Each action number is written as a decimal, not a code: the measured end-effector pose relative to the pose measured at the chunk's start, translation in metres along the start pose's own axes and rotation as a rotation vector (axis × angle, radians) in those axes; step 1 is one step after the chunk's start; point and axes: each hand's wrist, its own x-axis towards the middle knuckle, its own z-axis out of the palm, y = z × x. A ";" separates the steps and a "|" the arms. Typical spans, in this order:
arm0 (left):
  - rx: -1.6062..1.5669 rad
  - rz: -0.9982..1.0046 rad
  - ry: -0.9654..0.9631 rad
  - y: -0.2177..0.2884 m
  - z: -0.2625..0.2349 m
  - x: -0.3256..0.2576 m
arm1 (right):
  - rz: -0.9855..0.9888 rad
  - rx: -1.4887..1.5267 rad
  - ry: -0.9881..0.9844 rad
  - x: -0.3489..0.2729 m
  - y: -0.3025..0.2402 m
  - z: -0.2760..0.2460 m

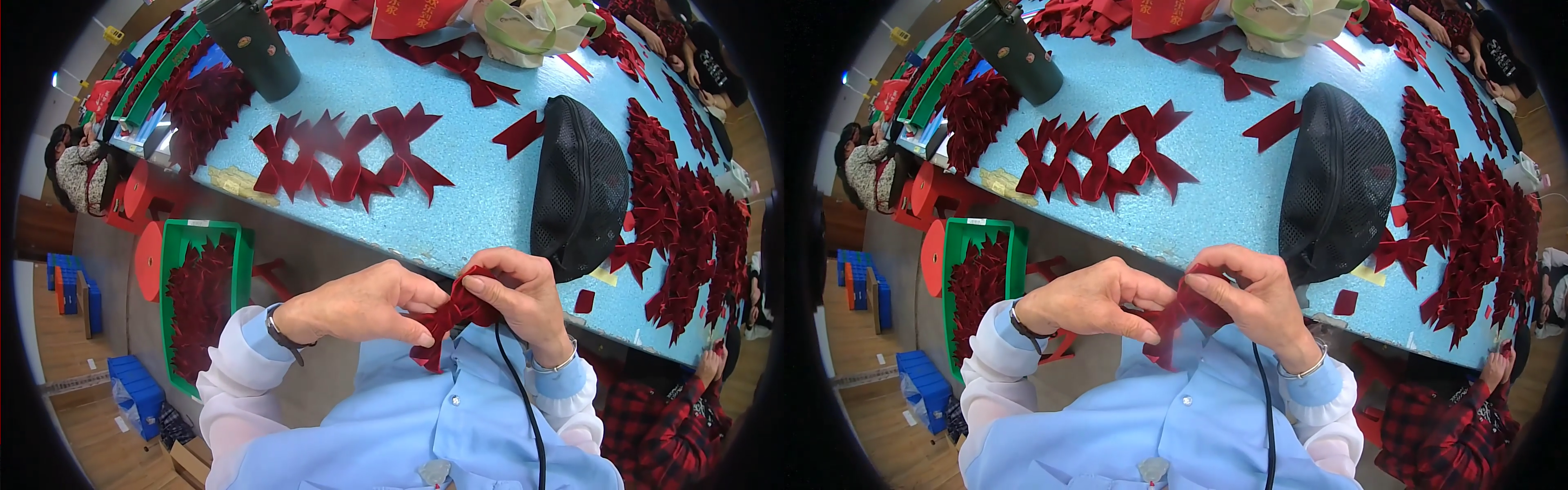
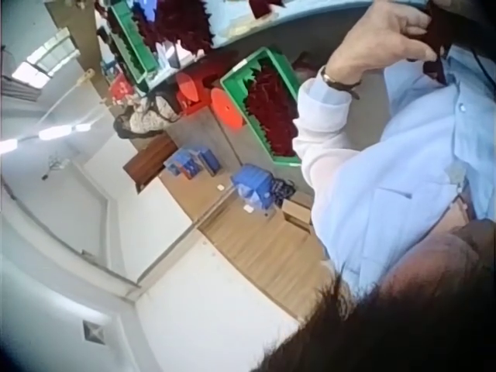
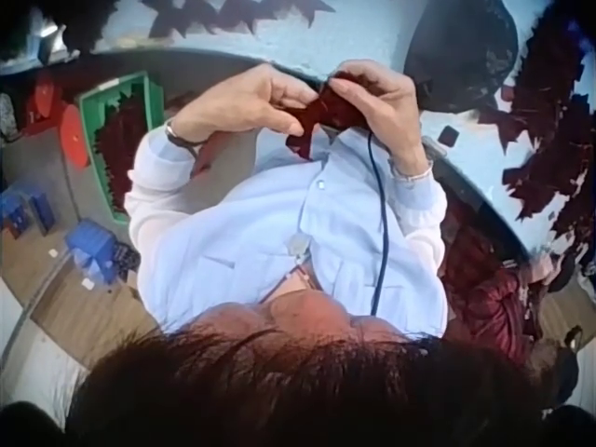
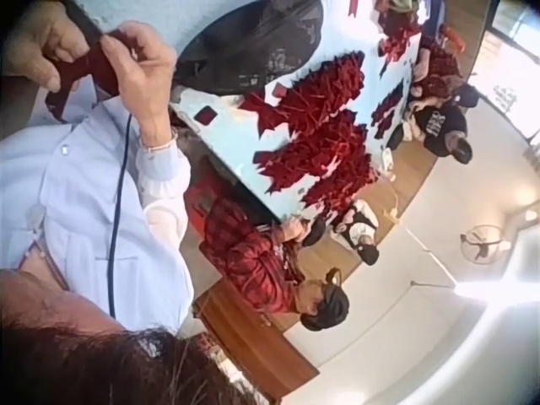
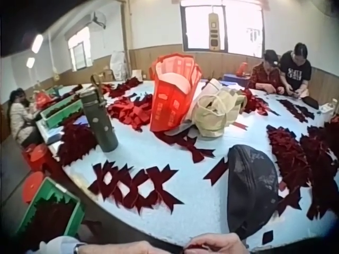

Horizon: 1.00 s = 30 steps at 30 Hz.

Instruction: Assembling red fabric strips into decorative ribbon bows at a workshop table.

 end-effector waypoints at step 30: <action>-0.037 -0.053 0.077 -0.008 0.018 0.010 | 0.030 0.091 -0.017 0.001 -0.005 -0.005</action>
